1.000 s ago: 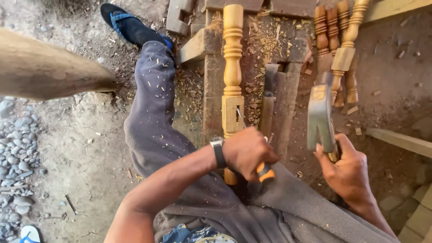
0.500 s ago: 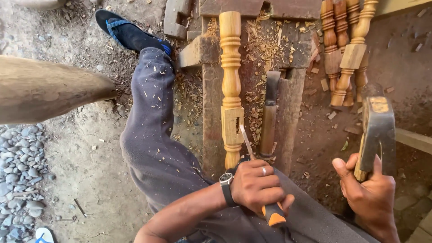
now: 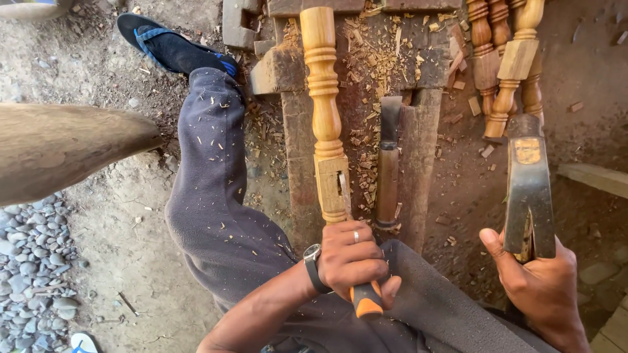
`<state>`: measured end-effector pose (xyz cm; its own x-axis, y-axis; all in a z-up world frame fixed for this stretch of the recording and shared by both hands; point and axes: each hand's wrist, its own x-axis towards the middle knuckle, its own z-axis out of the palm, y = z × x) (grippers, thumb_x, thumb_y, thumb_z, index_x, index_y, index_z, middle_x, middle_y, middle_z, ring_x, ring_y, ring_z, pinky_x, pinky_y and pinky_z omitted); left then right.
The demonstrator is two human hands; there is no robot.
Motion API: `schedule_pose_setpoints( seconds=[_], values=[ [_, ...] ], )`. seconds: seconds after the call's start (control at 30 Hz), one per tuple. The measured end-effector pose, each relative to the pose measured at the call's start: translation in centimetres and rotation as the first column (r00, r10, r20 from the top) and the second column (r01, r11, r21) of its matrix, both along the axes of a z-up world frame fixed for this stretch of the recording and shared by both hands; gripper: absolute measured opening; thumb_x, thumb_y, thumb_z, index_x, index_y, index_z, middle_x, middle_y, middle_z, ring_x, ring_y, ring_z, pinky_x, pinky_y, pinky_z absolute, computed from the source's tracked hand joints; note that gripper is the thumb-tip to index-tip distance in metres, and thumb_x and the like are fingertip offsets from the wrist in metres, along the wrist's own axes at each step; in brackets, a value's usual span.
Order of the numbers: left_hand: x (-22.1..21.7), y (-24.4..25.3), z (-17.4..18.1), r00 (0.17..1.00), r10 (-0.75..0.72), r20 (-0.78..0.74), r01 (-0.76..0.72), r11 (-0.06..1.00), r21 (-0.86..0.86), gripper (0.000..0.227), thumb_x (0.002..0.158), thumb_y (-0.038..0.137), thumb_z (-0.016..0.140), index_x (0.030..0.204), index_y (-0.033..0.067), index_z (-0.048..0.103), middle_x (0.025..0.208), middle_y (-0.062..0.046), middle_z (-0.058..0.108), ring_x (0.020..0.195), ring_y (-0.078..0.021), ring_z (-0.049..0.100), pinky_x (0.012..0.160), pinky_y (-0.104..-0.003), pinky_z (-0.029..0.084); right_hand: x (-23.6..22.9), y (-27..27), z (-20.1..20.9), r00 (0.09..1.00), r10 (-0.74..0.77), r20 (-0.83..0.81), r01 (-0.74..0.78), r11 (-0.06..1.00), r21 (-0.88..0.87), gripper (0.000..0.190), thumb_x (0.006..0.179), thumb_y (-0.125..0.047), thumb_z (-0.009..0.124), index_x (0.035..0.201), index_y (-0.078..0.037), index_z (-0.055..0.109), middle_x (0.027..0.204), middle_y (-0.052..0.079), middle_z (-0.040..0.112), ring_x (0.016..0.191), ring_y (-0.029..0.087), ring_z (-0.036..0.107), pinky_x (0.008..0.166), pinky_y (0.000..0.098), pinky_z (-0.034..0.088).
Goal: Carving a mortise or decorative detail into a wooden furniture leg using a hammer and chisel
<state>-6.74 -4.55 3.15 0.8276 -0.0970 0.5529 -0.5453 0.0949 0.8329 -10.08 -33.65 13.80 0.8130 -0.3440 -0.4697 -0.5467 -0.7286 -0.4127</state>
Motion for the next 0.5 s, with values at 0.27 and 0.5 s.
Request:
schedule_pose_setpoints(
  seconds=[0.27, 0.5],
  values=[
    [0.5, 2.0, 0.3, 0.995, -0.066, -0.076, 0.066, 0.998, -0.002, 0.018, 0.081, 0.014, 0.081, 0.075, 0.0115, 0.065, 0.069, -0.001, 0.062, 0.059, -0.0199, 0.055, 0.060, -0.036, 0.051, 0.7, 0.9, 0.6, 0.999, 0.040, 0.008, -0.041, 0.998, 0.055, 0.015, 0.102, -0.003, 0.081, 0.098, 0.001, 0.068, 0.070, 0.006, 0.062, 0.057, 0.017, 0.049, 0.053, 0.0337, 0.041],
    [0.6, 2.4, -0.7, 0.996, -0.083, -0.046, 0.081, 0.996, -0.037, 0.017, 0.085, 0.014, 0.078, 0.077, 0.0097, 0.064, 0.070, -0.002, 0.063, 0.060, -0.0205, 0.060, 0.060, -0.038, 0.057, -0.1, -1.2, -1.2, 0.981, 0.191, 0.041, -0.194, 0.978, 0.082, 0.023, 0.092, 0.008, 0.080, 0.097, -0.005, 0.062, 0.094, 0.012, 0.088, 0.084, 0.020, 0.088, 0.047, 0.0302, 0.061]
  ],
)
